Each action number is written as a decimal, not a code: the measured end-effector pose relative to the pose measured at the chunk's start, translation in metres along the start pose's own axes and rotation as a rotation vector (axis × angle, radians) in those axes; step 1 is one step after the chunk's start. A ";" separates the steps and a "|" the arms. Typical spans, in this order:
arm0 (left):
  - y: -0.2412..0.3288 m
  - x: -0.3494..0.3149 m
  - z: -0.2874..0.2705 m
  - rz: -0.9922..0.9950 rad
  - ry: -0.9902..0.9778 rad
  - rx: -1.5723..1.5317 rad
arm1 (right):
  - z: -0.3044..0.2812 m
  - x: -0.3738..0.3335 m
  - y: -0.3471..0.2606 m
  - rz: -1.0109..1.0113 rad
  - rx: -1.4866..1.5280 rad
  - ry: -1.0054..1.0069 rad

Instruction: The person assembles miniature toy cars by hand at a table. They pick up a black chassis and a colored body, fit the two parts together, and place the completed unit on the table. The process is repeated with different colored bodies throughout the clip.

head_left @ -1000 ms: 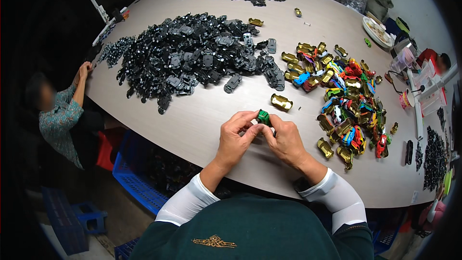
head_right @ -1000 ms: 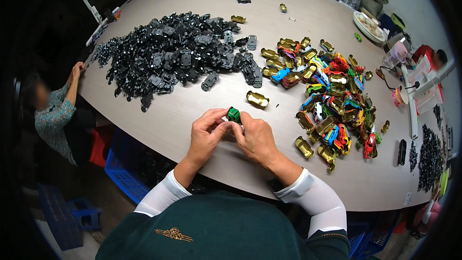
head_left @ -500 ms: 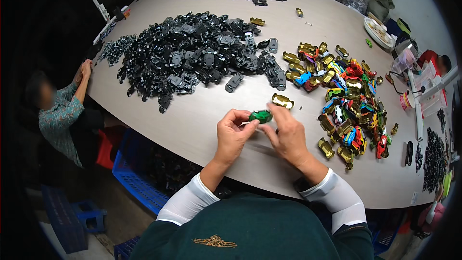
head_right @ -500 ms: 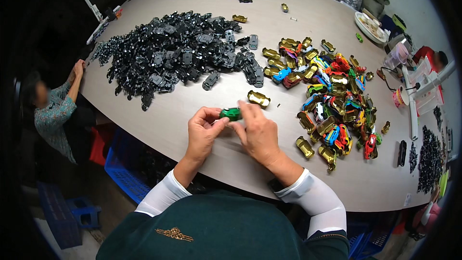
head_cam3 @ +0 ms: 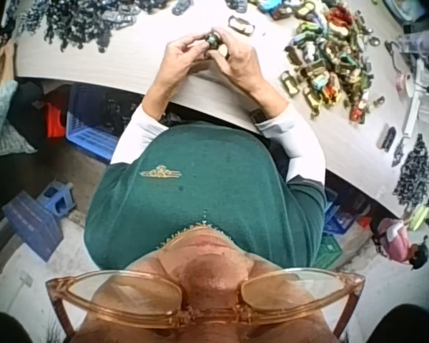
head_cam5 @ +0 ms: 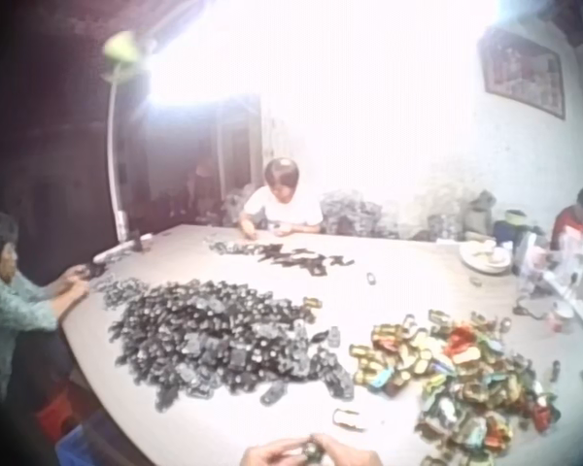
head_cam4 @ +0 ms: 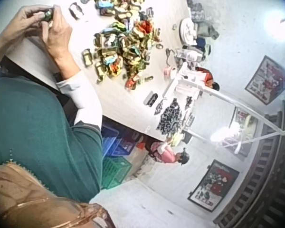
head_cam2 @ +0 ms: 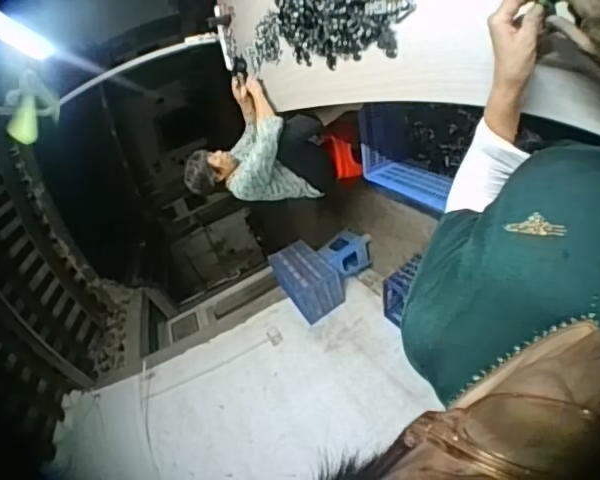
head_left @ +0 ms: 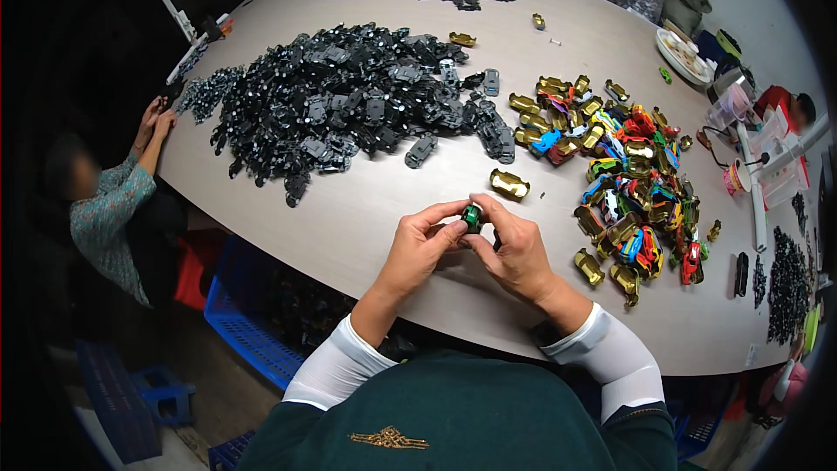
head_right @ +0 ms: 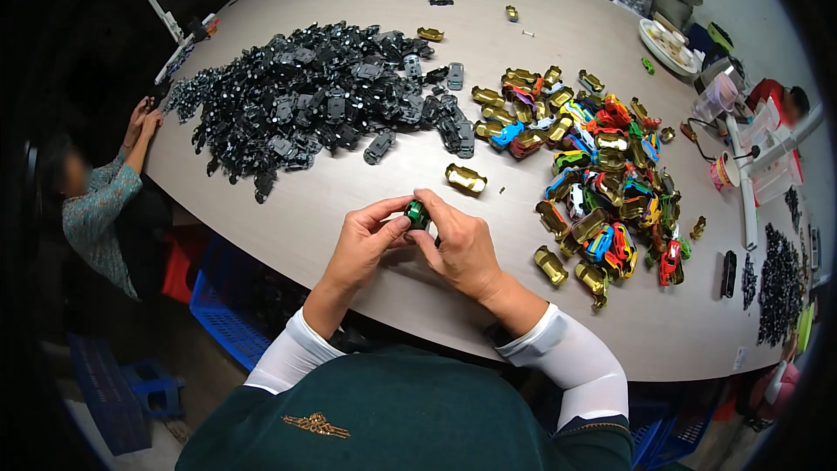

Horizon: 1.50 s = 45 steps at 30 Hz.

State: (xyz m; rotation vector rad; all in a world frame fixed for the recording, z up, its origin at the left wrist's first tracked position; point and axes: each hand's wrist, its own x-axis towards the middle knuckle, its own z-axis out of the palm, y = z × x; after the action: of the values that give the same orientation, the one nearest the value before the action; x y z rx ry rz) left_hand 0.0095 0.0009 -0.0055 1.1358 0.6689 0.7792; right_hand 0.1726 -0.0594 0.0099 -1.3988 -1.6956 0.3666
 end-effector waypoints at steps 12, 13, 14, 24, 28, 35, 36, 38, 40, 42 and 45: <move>-0.005 -0.003 0.003 0.012 0.063 -0.138 | -0.002 -0.001 0.000 -0.149 -0.198 -0.033; -0.007 -0.003 0.003 0.040 0.061 -0.092 | -0.002 -0.001 0.000 -0.144 -0.229 -0.039; -0.008 -0.003 0.003 0.069 0.059 -0.046 | -0.001 -0.002 0.001 -0.142 -0.211 -0.020; -0.004 0.001 0.003 0.104 0.079 -0.073 | -0.004 0.004 0.007 0.086 0.126 -0.079; -0.002 0.003 0.002 -0.009 0.122 -0.263 | -0.018 0.014 0.010 0.613 0.853 -0.236; -0.006 0.005 -0.003 -0.022 0.119 -0.202 | -0.009 0.009 0.020 0.614 0.910 -0.182; -0.005 0.005 -0.002 -0.012 0.136 -0.191 | -0.009 0.009 0.022 0.608 0.890 -0.184; -0.004 0.004 -0.003 -0.020 0.133 -0.161 | -0.011 0.009 0.023 0.631 0.867 -0.174; -0.004 0.004 -0.008 -0.056 0.089 -0.125 | -0.016 0.012 0.019 0.687 0.862 -0.148; -0.002 0.003 -0.008 -0.062 0.086 -0.111 | -0.012 0.011 0.024 0.514 0.717 -0.116; -0.001 0.001 -0.010 -0.079 0.106 -0.077 | -0.015 0.015 0.019 0.416 0.656 -0.107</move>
State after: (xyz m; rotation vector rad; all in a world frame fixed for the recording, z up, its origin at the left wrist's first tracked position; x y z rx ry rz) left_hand 0.0025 0.0062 -0.0096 0.9978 0.7615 0.7953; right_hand 0.1968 -0.0447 0.0114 -1.2227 -1.1803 1.1339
